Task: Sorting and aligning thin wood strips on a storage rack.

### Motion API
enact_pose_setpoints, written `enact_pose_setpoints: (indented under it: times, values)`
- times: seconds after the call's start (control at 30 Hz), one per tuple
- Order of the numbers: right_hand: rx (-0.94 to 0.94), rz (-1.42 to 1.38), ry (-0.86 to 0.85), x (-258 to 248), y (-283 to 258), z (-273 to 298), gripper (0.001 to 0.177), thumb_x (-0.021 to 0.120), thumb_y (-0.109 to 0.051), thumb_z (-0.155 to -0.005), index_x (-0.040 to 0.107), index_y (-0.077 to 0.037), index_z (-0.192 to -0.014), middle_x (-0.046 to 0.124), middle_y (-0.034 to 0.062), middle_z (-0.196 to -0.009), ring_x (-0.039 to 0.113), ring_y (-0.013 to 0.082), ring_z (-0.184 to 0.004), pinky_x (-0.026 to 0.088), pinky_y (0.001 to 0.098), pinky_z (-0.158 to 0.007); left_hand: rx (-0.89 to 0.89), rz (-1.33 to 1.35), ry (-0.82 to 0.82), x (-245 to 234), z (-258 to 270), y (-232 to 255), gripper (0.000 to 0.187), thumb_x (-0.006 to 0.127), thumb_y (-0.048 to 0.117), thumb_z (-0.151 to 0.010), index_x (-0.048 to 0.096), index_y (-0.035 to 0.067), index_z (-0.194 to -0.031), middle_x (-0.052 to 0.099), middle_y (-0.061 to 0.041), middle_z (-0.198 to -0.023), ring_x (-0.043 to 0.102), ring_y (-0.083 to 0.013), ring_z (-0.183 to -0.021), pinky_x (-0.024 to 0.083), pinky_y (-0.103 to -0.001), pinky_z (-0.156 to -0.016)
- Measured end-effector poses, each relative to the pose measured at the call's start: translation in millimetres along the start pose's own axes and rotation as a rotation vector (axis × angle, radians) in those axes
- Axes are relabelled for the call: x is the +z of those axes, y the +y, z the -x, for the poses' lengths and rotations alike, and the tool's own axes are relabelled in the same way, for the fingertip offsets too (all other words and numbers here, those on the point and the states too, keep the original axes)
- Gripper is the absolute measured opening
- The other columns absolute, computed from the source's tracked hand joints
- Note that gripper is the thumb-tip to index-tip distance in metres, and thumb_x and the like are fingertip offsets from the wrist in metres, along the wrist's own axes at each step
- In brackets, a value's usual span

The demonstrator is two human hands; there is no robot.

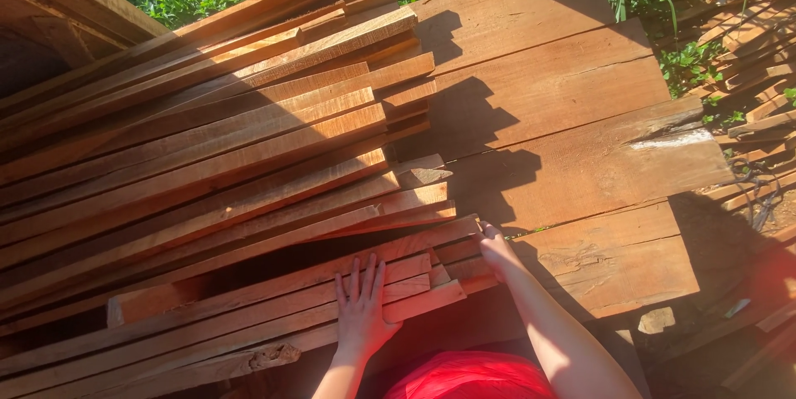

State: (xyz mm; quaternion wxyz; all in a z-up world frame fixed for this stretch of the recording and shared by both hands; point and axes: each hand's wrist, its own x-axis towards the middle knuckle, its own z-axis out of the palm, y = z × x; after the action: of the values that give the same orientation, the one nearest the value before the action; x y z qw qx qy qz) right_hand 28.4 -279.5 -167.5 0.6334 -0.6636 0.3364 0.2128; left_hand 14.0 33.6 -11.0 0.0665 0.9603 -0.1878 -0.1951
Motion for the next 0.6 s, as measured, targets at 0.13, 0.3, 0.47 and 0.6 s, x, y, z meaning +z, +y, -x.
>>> enact_pose_setpoints:
  times: [0.13, 0.3, 0.47, 0.6]
  values:
    - [0.060, -0.056, 0.010, -8, 18, -18, 0.047, 0.052, -0.025, -0.101, 0.052, -0.007, -0.145, 0.064, 0.0152, -0.136, 0.059, 0.0232, -0.122, 0.048, 0.0393, -0.102, 0.014, -0.008, 0.035, 4, 4, -1, 0.125, 0.089, 0.049, -0.060, 0.020, 0.014, -0.158, 0.015, -0.006, -0.167, 0.007, -0.0328, -0.155, 0.004, -0.064, -0.123]
    - [0.078, -0.450, 0.019, -28, 17, -22, 0.073, 0.035, -0.057, -0.105, 0.056, 0.002, -0.144, 0.063, 0.0141, -0.137, 0.059, 0.0247, -0.114, 0.045, 0.0378, -0.100, 0.014, -0.015, 0.009, -1, 1, 0, 0.130, 0.090, 0.050, -0.059, 0.018, 0.014, -0.162, 0.013, -0.008, -0.172, 0.007, -0.0344, -0.154, 0.003, -0.065, -0.121]
    - [0.107, 0.179, 0.026, -26, 76, -96, 0.079, 0.028, -0.065, -0.107, 0.051, -0.005, -0.152, 0.064, 0.0287, -0.125, 0.062, 0.0343, -0.115, 0.048, 0.0436, -0.098, 0.017, 0.008, 0.020, 1, 3, -2, 0.130, 0.090, 0.051, -0.059, 0.018, 0.014, -0.160, 0.013, -0.008, -0.172, 0.007, -0.0343, -0.154, 0.003, -0.065, -0.122]
    - [-0.081, 0.071, -0.037, -34, 56, -85, 0.083, 0.027, -0.066, -0.109, 0.056, 0.001, -0.148, 0.066, 0.0207, -0.129, 0.056, 0.0231, -0.120, 0.042, 0.0378, -0.103, 0.038, -0.014, 0.088, 4, 4, -1, 0.130, 0.090, 0.049, -0.058, 0.019, 0.015, -0.162, 0.015, -0.008, -0.171, 0.008, -0.0344, -0.153, 0.004, -0.066, -0.120]
